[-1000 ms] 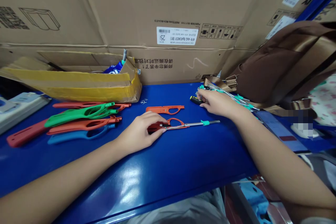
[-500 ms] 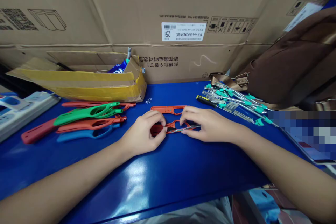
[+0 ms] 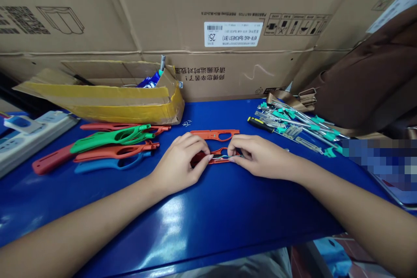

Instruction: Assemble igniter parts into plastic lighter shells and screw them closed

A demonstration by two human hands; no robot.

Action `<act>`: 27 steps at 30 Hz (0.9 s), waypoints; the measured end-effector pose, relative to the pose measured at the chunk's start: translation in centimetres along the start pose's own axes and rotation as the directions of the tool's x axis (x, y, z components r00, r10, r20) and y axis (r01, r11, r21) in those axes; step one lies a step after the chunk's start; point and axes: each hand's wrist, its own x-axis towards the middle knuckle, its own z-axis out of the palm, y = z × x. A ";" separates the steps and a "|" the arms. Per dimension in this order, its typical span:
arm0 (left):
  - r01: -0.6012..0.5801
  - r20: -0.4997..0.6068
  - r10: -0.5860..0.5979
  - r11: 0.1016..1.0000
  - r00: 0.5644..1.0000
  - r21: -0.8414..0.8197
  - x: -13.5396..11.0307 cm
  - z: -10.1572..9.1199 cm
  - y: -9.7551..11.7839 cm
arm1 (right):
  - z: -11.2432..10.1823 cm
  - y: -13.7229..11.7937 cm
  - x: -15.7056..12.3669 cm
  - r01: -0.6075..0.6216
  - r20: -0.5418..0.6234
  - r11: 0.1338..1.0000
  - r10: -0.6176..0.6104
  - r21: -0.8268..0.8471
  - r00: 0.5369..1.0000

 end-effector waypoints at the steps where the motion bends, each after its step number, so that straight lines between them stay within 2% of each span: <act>1: 0.002 -0.025 -0.002 1.000 1.000 -0.007 0.0 0.0 0.0 | 0.0 0.0 0.0 -0.004 -0.001 1.000 0.004 0.011 1.000; 6: -0.007 -0.105 -0.001 0.998 0.994 -0.068 0.0 0.2 0.0 | 0.0 -0.1 0.1 -0.011 -0.012 1.000 0.011 0.018 1.000; 9: 0.007 -0.097 -0.016 0.996 0.995 -0.094 0.0 0.4 -0.1 | 0.0 -0.1 0.1 0.009 -0.005 1.000 -0.009 0.013 1.000; 27: 0.055 -0.059 -0.064 0.988 0.996 -0.144 0.2 0.5 -0.1 | 0.0 -0.3 0.1 -0.060 0.014 0.998 0.060 -0.018 0.998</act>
